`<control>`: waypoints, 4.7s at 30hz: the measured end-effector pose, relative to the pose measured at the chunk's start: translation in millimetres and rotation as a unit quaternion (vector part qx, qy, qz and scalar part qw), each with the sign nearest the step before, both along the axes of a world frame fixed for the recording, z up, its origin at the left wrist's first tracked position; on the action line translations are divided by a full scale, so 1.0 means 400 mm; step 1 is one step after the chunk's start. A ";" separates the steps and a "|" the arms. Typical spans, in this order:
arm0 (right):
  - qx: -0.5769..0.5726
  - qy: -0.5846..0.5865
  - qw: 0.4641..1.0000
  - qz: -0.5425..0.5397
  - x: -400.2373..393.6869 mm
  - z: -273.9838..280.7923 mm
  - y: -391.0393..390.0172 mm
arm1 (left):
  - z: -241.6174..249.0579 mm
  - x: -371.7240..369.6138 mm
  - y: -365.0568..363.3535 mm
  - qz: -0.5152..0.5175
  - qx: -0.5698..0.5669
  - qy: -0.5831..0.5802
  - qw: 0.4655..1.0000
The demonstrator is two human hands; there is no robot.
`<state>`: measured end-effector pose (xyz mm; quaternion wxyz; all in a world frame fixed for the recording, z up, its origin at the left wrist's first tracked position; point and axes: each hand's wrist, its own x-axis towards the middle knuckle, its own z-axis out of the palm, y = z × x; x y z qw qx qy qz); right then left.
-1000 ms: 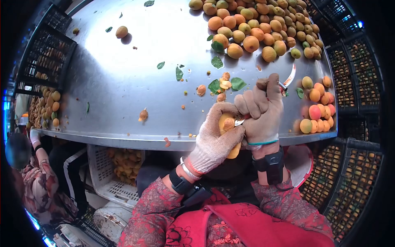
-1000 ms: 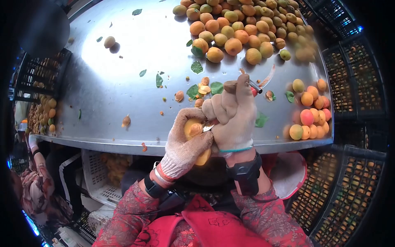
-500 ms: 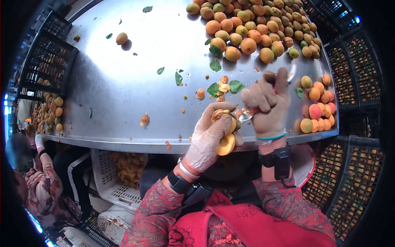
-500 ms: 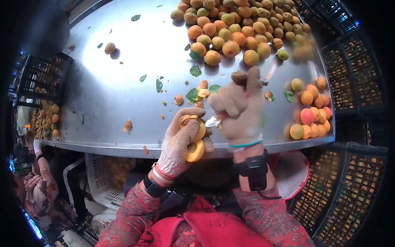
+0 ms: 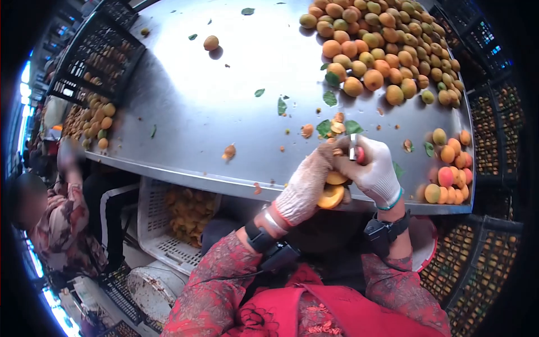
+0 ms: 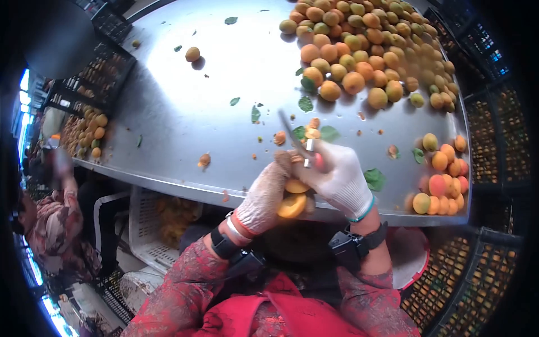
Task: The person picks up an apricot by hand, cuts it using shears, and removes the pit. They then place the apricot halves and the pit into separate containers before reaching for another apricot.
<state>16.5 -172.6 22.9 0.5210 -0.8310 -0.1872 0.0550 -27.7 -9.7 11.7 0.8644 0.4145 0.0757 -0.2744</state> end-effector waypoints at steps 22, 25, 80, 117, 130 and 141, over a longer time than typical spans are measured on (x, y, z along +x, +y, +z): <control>0.086 0.075 0.968 -0.225 0.005 0.025 -0.150 | -0.054 -0.362 0.607 0.258 0.635 -0.063 0.726; 0.091 0.073 0.973 -0.198 -0.004 0.024 -0.147 | -0.022 -0.348 0.582 0.219 0.785 -0.149 0.560; 0.070 0.028 0.970 -0.233 -0.014 0.017 -0.270 | -0.007 0.104 -0.027 -0.131 0.640 -0.329 0.681; 0.089 -0.085 0.943 -0.309 -0.018 -0.003 -0.346 | 0.015 0.201 -0.337 -0.178 0.519 -0.337 0.765; -0.031 -0.103 0.947 -0.303 0.002 -0.006 -0.342 | -0.097 0.484 -0.083 0.038 0.691 -0.364 0.624; -0.015 -0.169 0.943 -0.285 0.000 -0.016 -0.312 | -0.132 0.521 -0.062 0.072 0.656 -0.413 0.627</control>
